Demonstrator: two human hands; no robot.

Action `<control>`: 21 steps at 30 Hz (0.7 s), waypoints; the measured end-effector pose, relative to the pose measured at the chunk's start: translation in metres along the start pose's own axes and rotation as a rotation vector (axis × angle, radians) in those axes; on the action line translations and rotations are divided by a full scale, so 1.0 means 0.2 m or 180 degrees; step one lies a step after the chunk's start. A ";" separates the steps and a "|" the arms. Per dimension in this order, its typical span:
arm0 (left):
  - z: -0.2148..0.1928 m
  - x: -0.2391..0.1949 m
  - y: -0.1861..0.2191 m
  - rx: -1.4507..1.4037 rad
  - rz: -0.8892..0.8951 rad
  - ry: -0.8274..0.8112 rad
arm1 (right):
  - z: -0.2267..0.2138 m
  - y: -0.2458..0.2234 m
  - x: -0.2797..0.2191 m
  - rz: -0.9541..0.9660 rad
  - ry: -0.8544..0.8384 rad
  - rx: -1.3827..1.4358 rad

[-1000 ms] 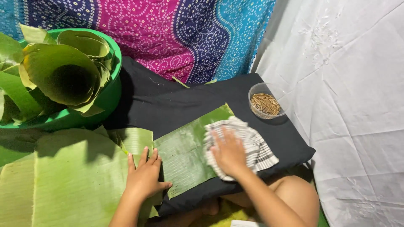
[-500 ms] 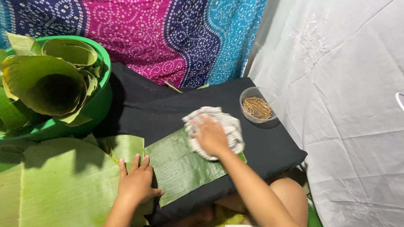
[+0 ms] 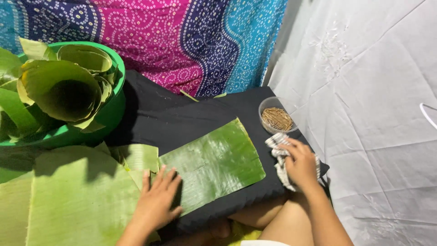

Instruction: Wiping banana leaves with a cloth and rolling them into cone shapes secured with toothpicks

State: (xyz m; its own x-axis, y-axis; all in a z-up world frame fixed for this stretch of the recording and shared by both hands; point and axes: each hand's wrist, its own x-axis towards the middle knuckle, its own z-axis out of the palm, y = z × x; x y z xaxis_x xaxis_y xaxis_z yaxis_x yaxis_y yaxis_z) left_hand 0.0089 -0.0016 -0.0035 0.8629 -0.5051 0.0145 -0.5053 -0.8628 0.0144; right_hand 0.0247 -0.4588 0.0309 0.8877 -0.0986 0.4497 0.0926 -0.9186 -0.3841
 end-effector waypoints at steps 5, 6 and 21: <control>0.01 -0.06 0.17 -0.0504 0.0089 0.0420 | 0.05 -0.07 -0.02 -0.0245 0.0173 -0.0371; 0.04 -0.07 0.18 -0.0493 0.0031 0.0519 | 0.02 -0.16 -0.03 -0.0326 0.0242 -0.0146; -0.38 -0.08 0.28 -0.1304 -0.0432 0.2201 | 0.11 -0.12 -0.11 0.2499 -0.2275 0.5881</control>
State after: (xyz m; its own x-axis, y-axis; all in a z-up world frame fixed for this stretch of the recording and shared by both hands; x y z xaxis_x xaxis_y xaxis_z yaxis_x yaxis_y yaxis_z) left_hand -0.0327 -0.0398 0.0733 0.7861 -0.1547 0.5984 -0.4740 -0.7723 0.4230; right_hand 0.0132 -0.4270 0.0127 0.8867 0.3571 -0.2937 -0.4597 0.6131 -0.6425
